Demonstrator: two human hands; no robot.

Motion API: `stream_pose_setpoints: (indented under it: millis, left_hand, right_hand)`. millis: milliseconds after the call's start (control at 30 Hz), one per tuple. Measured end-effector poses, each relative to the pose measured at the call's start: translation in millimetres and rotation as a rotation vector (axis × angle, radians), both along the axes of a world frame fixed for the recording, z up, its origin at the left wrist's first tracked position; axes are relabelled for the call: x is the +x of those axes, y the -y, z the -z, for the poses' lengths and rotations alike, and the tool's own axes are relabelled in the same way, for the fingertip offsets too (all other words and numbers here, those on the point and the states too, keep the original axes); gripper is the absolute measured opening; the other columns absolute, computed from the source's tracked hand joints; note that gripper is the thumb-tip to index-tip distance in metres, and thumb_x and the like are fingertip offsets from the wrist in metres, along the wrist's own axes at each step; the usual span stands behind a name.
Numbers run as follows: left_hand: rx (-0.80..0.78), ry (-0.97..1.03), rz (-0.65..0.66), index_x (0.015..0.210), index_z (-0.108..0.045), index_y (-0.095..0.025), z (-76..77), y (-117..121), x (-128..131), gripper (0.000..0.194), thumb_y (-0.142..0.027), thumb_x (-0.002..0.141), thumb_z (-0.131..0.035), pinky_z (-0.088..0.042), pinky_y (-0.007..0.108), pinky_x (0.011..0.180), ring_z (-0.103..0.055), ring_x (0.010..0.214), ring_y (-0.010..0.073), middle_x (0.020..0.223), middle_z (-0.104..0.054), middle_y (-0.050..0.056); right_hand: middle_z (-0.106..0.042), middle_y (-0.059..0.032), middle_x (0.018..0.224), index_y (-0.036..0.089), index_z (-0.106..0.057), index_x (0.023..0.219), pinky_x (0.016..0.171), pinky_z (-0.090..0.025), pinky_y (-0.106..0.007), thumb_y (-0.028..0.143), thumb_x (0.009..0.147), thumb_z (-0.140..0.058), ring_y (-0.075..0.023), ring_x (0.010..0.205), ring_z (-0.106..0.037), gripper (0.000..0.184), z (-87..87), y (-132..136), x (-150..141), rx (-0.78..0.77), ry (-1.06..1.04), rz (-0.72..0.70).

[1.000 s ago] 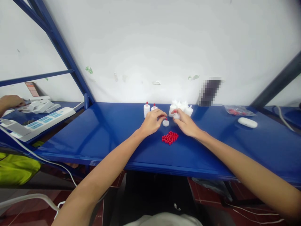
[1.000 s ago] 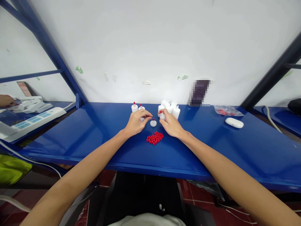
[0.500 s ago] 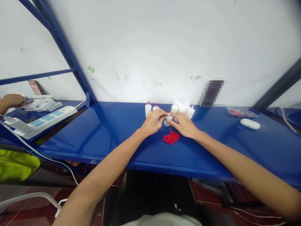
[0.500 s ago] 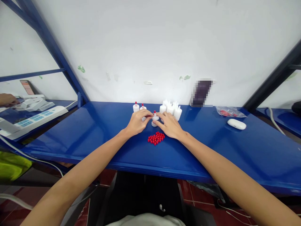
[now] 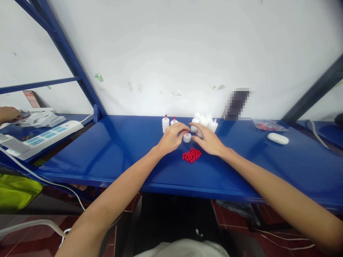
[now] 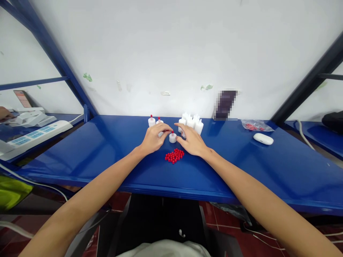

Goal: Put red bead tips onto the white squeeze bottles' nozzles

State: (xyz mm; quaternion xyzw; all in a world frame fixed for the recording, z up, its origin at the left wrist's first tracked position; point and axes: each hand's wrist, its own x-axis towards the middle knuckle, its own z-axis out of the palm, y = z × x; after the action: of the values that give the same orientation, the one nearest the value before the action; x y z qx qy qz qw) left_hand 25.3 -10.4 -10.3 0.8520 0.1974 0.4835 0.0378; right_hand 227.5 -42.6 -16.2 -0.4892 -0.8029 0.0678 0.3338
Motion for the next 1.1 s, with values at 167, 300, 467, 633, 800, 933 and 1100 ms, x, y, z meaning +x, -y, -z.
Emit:
stream_pose_setpoints:
  millis: [167, 300, 467, 633, 800, 933, 1100]
  left_hand:
    - [0.041, 0.127, 0.054, 0.094, -0.067, -0.017, 0.4, 13.2, 10.9, 0.012, -0.011, 0.092, -0.056, -0.054, 0.030, 0.083, -0.067, 0.089, 0.0143, 0.092, -0.072, 0.005]
    - [0.006, 0.173, 0.081, 0.095, -0.068, -0.017, 1.2, 19.6, 15.7, 0.011, -0.012, 0.090, -0.059, -0.056, 0.030, 0.082, -0.068, 0.086, 0.0140, 0.090, -0.073, 0.004]
    - [-0.064, 0.164, 0.114, 0.097, -0.069, -0.016, 2.0, 18.7, 13.9, 0.012, -0.012, 0.088, -0.061, -0.057, 0.029, 0.079, -0.068, 0.085, 0.0139, 0.092, -0.073, 0.005]
    - [-0.053, 0.116, 0.129, 0.099, -0.069, -0.017, 4.4, 19.6, 14.2, 0.020, -0.005, 0.086, -0.059, -0.057, 0.029, 0.078, -0.068, 0.084, 0.0135, 0.092, -0.073, 0.004]
    - [-0.086, 0.098, 0.137, 0.116, -0.063, -0.018, 6.9, 16.4, 15.2, 0.030, -0.008, 0.088, -0.059, -0.057, 0.027, 0.079, -0.067, 0.086, 0.0120, 0.106, -0.070, 0.006]
    - [-0.057, 0.128, 0.032, 0.110, -0.065, -0.018, 6.3, 8.3, 11.7, 0.021, -0.012, 0.091, -0.058, -0.056, 0.029, 0.080, -0.064, 0.085, 0.0121, 0.101, -0.066, 0.005]
    - [0.008, 0.104, -0.049, 0.102, -0.066, -0.018, 7.3, 1.8, 7.0, 0.017, -0.010, 0.092, -0.055, -0.054, 0.030, 0.084, -0.062, 0.094, 0.0145, 0.098, -0.063, 0.005]
  right_hand:
    - [-0.064, -0.0028, 0.089, 0.021, -0.049, 0.134, 0.079, -0.048, -0.039, 0.032, 0.085, -0.053, -0.0218, 0.077, -0.060, 0.050, -11.6, 11.5, -5.2, 0.031, -0.161, -0.155]
    - [-0.065, -0.0076, 0.112, 0.023, -0.044, 0.137, 0.088, -0.047, -0.044, 0.029, 0.085, -0.051, -0.0260, 0.096, -0.061, 0.053, -13.7, 16.2, -10.4, -0.009, -0.203, -0.291]
    - [-0.057, -0.0093, 0.130, 0.025, -0.040, 0.138, 0.094, -0.045, -0.044, 0.033, 0.090, -0.048, -0.0266, 0.110, -0.057, 0.049, -13.1, 16.4, -10.7, -0.078, -0.235, -0.387]
    - [-0.061, -0.0013, 0.086, 0.022, -0.049, 0.117, 0.073, -0.046, -0.035, 0.037, 0.096, -0.039, -0.0185, 0.076, -0.057, 0.027, -12.1, 16.7, -11.3, -0.174, -0.285, -0.316]
    - [-0.051, 0.0035, 0.062, 0.021, -0.053, 0.095, 0.057, -0.040, -0.029, 0.025, 0.089, -0.038, -0.0150, 0.055, -0.048, 0.017, -10.3, 14.1, -12.5, -0.195, -0.461, -0.183]
    - [-0.046, 0.0035, 0.049, 0.021, -0.053, 0.077, 0.051, -0.036, -0.030, 0.023, 0.083, -0.038, -0.0144, 0.046, -0.043, 0.016, -10.1, 9.8, -6.0, -0.125, -0.519, -0.063]
    - [-0.050, 0.0024, 0.058, 0.023, -0.048, 0.083, 0.053, -0.039, -0.030, 0.025, 0.082, -0.039, -0.0159, 0.052, -0.047, 0.010, -5.5, 2.4, 1.6, -0.126, -0.510, -0.031]
